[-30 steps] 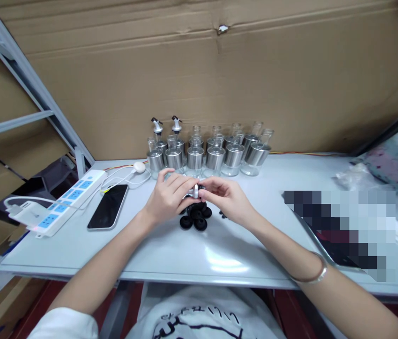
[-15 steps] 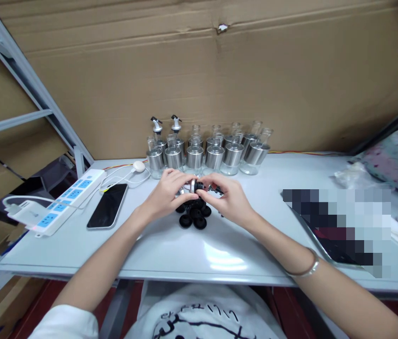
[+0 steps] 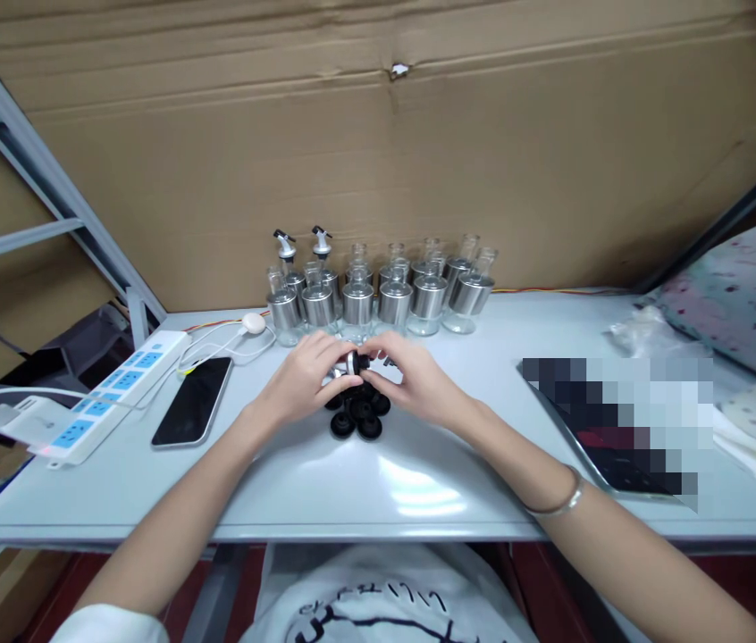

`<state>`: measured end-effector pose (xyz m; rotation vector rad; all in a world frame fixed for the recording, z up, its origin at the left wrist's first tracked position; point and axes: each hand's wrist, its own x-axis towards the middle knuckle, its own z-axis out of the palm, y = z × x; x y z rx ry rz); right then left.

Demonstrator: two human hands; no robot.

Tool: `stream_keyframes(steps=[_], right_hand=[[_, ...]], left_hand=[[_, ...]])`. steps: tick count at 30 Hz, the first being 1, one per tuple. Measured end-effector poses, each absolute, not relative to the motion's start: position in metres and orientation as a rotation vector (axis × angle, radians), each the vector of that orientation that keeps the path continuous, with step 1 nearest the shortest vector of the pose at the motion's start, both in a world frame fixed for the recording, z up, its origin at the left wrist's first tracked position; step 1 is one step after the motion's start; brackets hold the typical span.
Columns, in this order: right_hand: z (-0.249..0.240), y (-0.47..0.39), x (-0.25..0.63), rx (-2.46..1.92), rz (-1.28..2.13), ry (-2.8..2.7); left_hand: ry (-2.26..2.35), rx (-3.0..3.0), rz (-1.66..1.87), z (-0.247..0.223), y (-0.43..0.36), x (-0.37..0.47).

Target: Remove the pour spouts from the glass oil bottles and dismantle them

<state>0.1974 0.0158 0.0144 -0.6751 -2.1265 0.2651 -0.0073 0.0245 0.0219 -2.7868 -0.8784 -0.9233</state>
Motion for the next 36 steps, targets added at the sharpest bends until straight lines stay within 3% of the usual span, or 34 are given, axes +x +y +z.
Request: stream_keyframes(steps=[6, 12, 16, 29, 33, 36], right_hand=[[0.014, 0.016, 0.192, -0.884, 0.816, -1.902], [0.012, 0.014, 0.186, -0.824, 0.982, -1.752], [0.017, 0.009, 0.183, -0.838, 0.778, -1.779], [0.023, 0.013, 0.192, -0.647, -0.343, -2.075], [0.027, 0.015, 0.196, -0.627, -0.485, -2.208], [0.026, 0.016, 0.197, -0.608, -0.391, -2.22]], left_hand=[[-0.684, -2.574, -1.008, 0.019, 0.023, -0.005], [-0.616, -2.541, -0.879, 0.031, 0.019, -0.006], [-0.653, -2.632, -0.904, 0.036, 0.017, -0.006], [-0.756, -2.946, -0.977, 0.04, 0.017, -0.007], [-0.827, -2.994, -0.964, 0.039, 0.019, -0.009], [-0.879, -2.998, -0.927, 0.039, 0.022, -0.012]])
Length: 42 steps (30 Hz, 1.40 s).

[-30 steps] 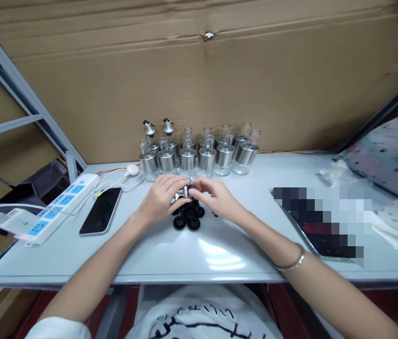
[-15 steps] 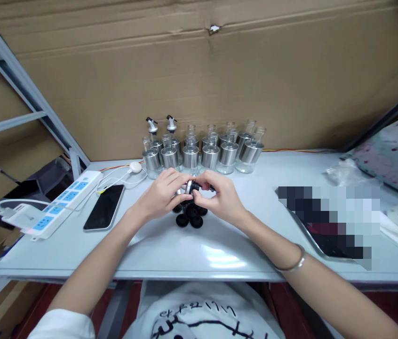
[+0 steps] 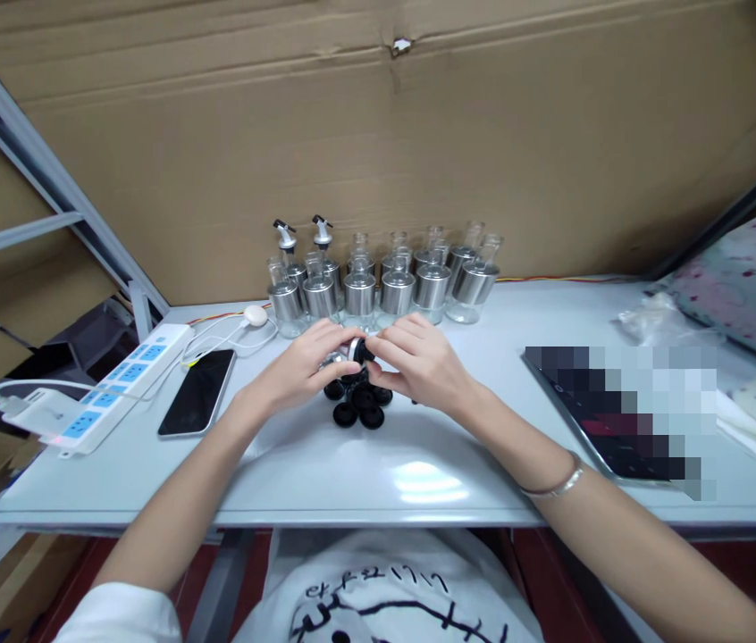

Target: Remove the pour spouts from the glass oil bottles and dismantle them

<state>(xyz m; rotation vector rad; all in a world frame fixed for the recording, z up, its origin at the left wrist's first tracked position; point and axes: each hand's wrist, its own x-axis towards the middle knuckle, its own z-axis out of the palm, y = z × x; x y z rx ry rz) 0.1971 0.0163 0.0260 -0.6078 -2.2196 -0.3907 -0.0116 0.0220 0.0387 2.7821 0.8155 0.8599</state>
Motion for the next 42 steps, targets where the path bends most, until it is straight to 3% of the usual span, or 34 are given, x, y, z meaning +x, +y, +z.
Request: stream_keyframes(steps=[8, 12, 15, 25, 42], right_hand=[[0.017, 0.019, 0.191, -0.867, 0.819, -1.838], [0.016, 0.02, 0.186, -0.805, 1.093, -1.677], [0.018, 0.018, 0.184, -0.801, 1.018, -1.671], [0.025, 0.011, 0.185, -0.801, 0.224, -1.981], [0.016, 0.02, 0.191, -0.485, -0.267, -2.093]], left_hand=[[0.908, 2.989, 0.998, 0.033, 0.026, -0.013], [0.906, 3.147, 0.965, 0.032, 0.024, -0.01], [0.945, 3.191, 0.91, 0.035, 0.026, -0.011], [1.017, 3.178, 0.951, 0.04, 0.028, -0.017], [1.021, 2.859, 0.854, 0.039, 0.025, -0.012]])
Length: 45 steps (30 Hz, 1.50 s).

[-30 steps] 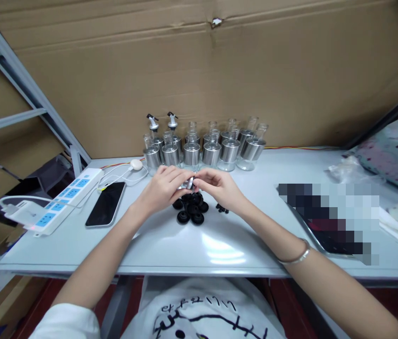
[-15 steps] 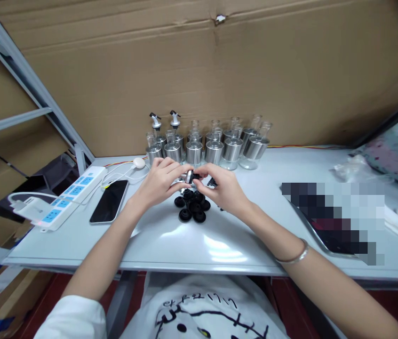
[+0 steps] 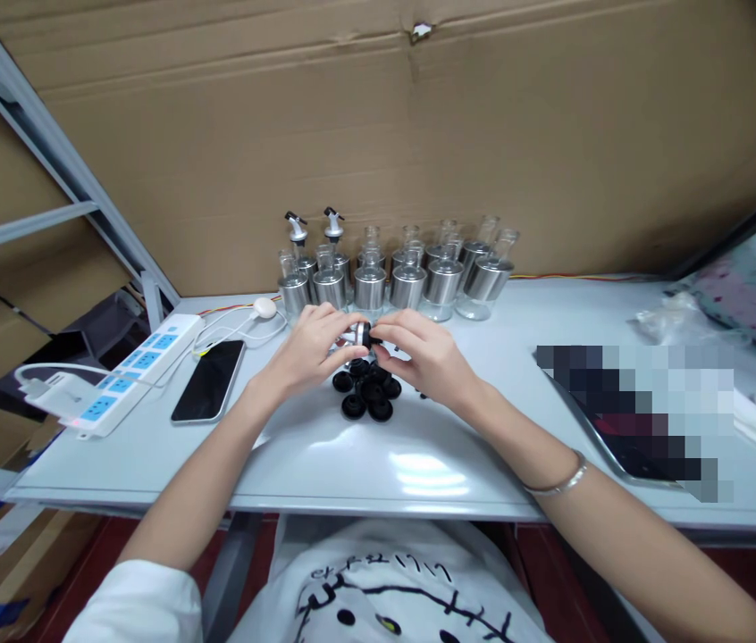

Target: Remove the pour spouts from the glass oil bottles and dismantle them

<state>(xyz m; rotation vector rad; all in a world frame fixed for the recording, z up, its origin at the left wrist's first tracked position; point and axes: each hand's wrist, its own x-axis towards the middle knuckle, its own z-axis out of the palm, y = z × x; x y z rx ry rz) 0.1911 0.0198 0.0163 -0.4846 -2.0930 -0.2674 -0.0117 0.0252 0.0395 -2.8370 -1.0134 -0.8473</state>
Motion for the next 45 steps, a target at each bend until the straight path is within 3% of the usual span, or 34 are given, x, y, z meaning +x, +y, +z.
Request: stream_keyframes(steps=[20, 29, 45], right_hand=[[0.019, 0.023, 0.203, -0.553, -0.26, -1.952], [0.011, 0.023, 0.199, -0.711, 0.182, -2.185], [0.006, 0.015, 0.182, -0.669, 0.465, -2.376]], left_hand=[[-1.354, -2.765, -0.994, 0.024, 0.042, -0.029], [-1.43, -2.741, -0.954, -0.006, 0.056, -0.028], [-1.251, -2.935, -0.857, -0.013, 0.06, -0.032]])
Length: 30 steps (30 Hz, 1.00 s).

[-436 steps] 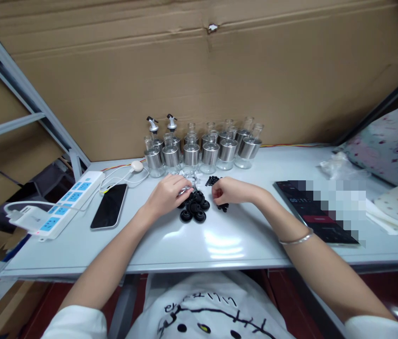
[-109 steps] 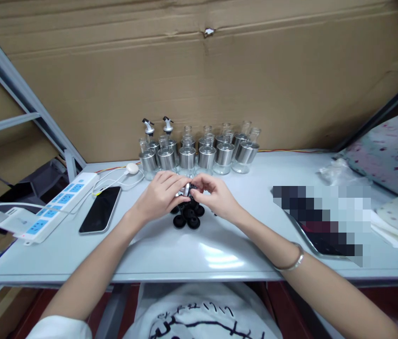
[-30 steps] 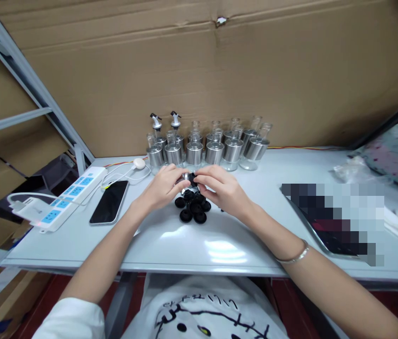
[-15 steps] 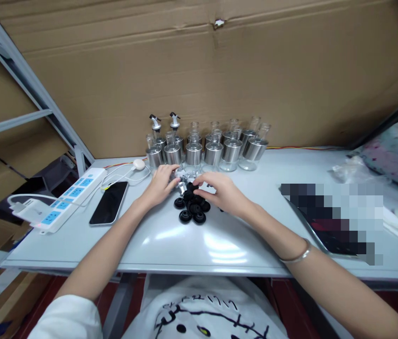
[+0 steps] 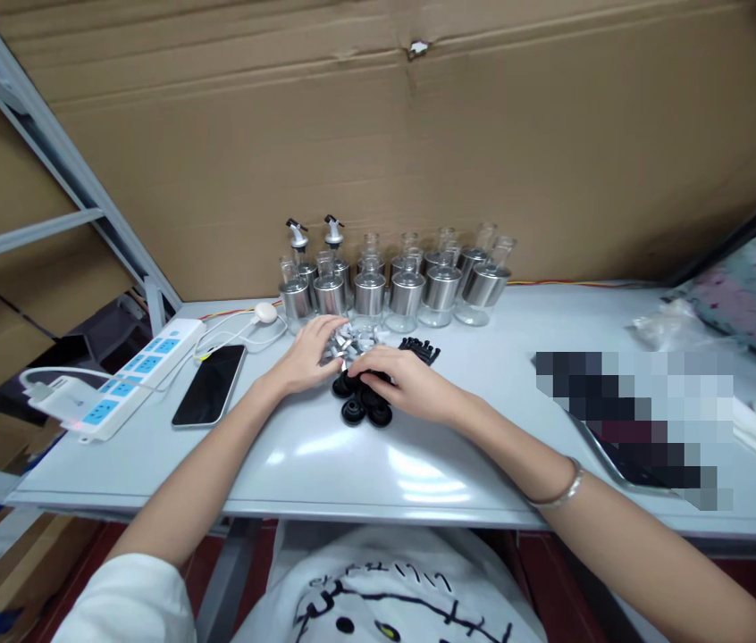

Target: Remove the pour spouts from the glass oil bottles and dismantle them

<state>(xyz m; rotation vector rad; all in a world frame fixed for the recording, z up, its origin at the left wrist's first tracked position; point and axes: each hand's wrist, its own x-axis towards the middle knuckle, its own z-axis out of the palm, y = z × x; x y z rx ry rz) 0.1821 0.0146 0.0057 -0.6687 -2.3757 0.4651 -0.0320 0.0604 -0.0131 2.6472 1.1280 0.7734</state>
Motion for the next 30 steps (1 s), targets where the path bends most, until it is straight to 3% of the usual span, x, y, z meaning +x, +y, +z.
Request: stream_keyframes(steps=[13, 20, 25, 30], right_hand=[[0.007, 0.012, 0.181, -0.587, 0.359, -2.365], [0.012, 0.016, 0.187, -0.61, 0.306, -2.212], [0.015, 0.019, 0.195, -0.622, 0.273, -2.152], [0.019, 0.018, 0.198, -0.665, 0.253, -2.105]], left_hand=[[1.327, 2.708, 0.811, -0.016, 0.057, -0.026], [1.395, 2.556, 1.473, 0.051, 0.084, -0.012], [1.539, 2.47, 1.47, 0.103, 0.151, 0.004], [1.663, 2.347, 1.214, 0.113, 0.205, 0.009]])
